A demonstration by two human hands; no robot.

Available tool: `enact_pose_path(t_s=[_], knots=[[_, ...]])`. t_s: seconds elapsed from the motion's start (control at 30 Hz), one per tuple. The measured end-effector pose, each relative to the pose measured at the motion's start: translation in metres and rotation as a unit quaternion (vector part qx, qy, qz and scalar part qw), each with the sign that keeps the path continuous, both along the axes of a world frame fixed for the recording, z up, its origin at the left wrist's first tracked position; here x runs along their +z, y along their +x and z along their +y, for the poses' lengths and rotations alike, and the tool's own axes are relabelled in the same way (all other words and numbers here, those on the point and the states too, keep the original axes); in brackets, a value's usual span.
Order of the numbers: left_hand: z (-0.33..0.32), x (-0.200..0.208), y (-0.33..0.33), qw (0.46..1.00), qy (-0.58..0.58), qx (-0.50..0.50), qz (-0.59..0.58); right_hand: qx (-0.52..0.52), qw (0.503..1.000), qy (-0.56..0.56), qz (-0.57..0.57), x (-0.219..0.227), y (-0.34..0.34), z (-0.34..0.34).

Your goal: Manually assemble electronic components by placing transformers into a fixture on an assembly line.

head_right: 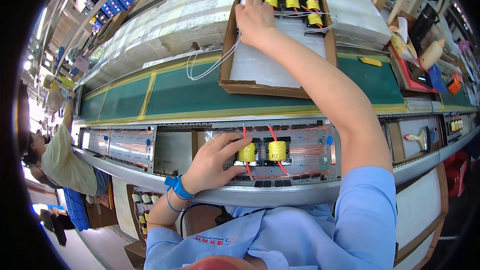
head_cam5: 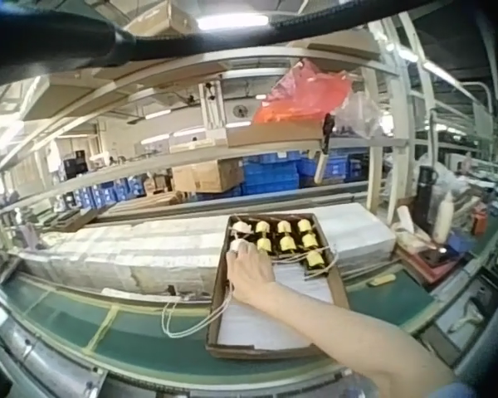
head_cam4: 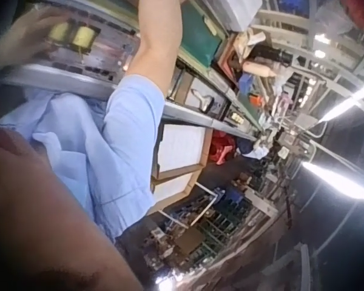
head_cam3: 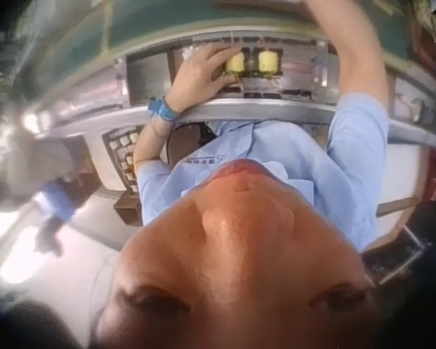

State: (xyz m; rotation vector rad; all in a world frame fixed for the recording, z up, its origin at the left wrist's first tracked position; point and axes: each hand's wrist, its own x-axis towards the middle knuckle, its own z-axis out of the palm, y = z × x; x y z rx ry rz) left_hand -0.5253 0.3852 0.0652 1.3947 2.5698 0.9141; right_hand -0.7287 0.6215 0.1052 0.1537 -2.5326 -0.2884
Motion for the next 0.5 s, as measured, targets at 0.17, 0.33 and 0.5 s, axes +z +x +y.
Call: enact_pose_path(t_s=[0.17, 0.33, 0.5], knots=[[0.0, 0.003, 0.002, 1.0, -0.007, -0.004, 0.009, 0.052, 0.996, -0.012, 0.073, 0.003, 0.008, 0.011], [0.002, 0.02, 0.009, 1.0, -0.014, -0.007, 0.014, 0.076, 0.907, -0.414, 0.014, 0.053, 0.007, 0.063], [-0.002, 0.081, -0.003, 0.971, 0.155, 0.078, 0.163, 0.299, 0.314, -0.896, -0.093, 0.097, 0.051, 0.149]])
